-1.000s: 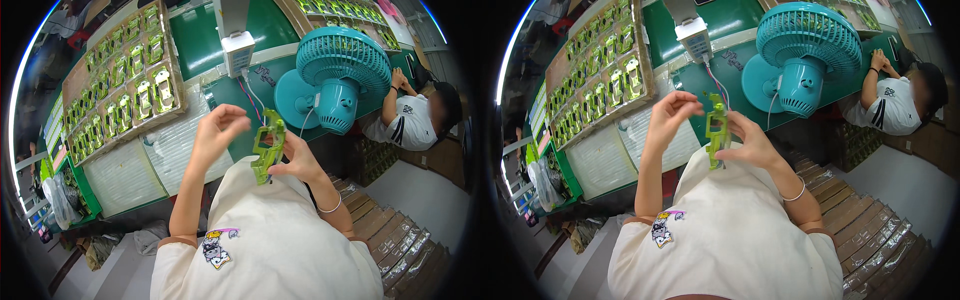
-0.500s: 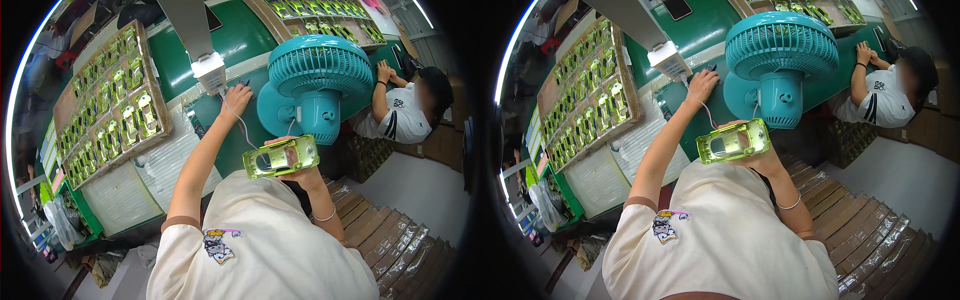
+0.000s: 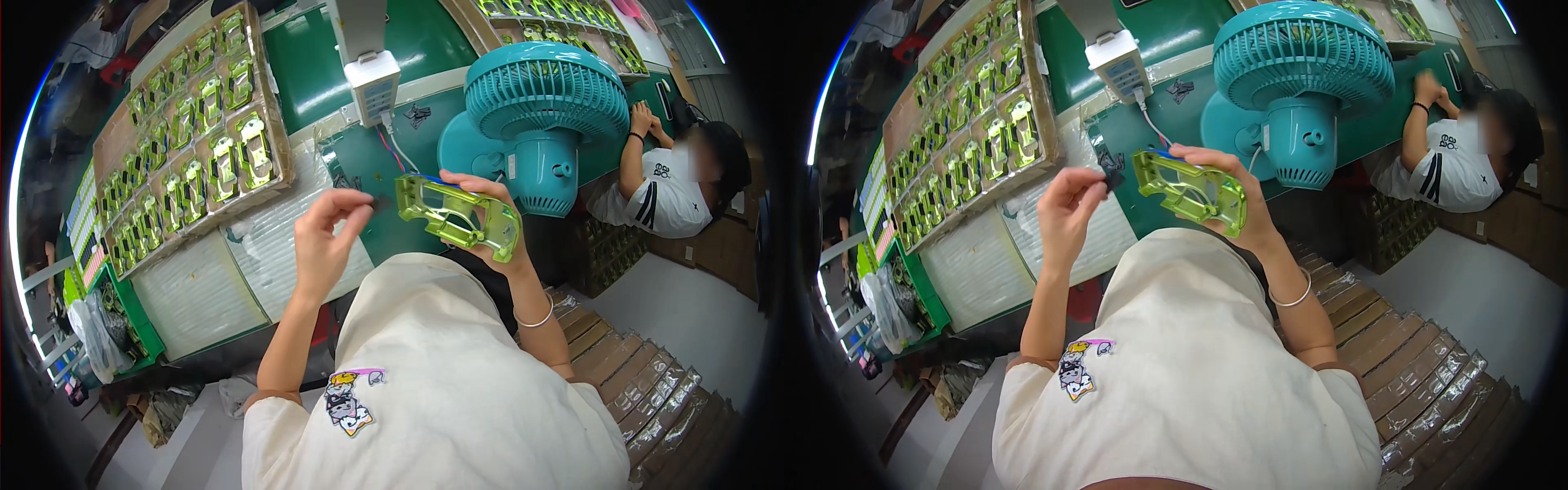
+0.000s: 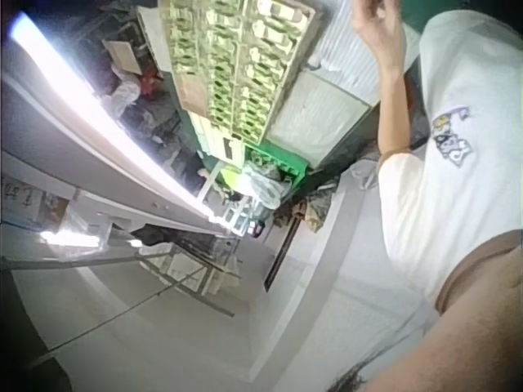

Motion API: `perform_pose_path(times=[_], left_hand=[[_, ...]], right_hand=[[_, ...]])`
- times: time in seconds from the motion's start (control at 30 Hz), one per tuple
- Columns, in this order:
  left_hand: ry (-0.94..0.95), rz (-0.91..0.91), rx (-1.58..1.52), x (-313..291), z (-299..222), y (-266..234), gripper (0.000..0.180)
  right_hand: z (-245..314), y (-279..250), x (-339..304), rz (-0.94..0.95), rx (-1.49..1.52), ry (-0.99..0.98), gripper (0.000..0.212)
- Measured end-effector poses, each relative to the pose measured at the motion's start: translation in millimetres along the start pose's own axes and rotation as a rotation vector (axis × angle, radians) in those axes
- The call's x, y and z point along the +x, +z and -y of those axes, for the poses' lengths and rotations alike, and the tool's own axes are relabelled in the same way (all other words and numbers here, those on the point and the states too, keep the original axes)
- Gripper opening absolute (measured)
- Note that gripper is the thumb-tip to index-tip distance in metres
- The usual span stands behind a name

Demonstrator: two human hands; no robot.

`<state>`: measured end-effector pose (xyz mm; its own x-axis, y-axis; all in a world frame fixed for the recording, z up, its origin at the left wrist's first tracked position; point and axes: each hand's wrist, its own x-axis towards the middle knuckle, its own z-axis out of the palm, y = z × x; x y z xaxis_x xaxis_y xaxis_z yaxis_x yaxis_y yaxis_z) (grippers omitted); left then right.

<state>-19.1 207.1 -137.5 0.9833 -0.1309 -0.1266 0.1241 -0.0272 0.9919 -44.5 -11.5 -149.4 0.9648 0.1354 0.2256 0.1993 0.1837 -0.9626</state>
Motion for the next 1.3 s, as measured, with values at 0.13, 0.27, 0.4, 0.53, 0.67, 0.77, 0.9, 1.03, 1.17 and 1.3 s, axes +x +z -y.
perform_pose_path(times=[0.13, 0.27, 0.4, 0.53, 0.67, 0.77, 0.9, 1.03, 1.17, 1.3], left_hand=[[0.384, 0.208, 0.258, -18, -47, 4, 0.018], [0.541, 0.241, 0.419, -22, -62, 13, 0.018], [0.602, 0.271, 0.425, -25, -71, 11, 0.021], [0.635, 0.313, 0.472, -29, -74, 4, 0.025], [0.631, 0.33, 0.412, -31, -75, -3, 0.025], [0.663, 0.359, 0.391, -31, -73, -1, 0.026], [0.737, 0.382, 0.417, -27, -73, 1, 0.027], [0.726, 0.411, 0.467, -28, -79, 2, 0.028], [0.786, 0.47, 0.472, -25, -80, -2, 0.03], [0.785, 0.479, 0.439, -24, -80, 0, 0.028]], right_hand=[[15, 19, 22, 0.212, -0.073, -0.268, 0.05], [27, 28, 26, 0.264, -0.101, -0.31, 0.04], [34, 34, 26, 0.266, -0.044, -0.314, 0.041], [37, 38, 22, 0.258, 0.022, -0.274, 0.042], [43, 41, 22, 0.235, 0.033, -0.275, 0.042], [45, 40, 23, 0.268, 0.043, -0.284, 0.042], [52, 40, 25, 0.29, 0.017, -0.292, 0.042], [51, 40, 23, 0.301, 0.086, -0.249, 0.042], [55, 42, 25, 0.301, 0.068, -0.282, 0.041], [56, 42, 24, 0.277, 0.008, -0.29, 0.04]])
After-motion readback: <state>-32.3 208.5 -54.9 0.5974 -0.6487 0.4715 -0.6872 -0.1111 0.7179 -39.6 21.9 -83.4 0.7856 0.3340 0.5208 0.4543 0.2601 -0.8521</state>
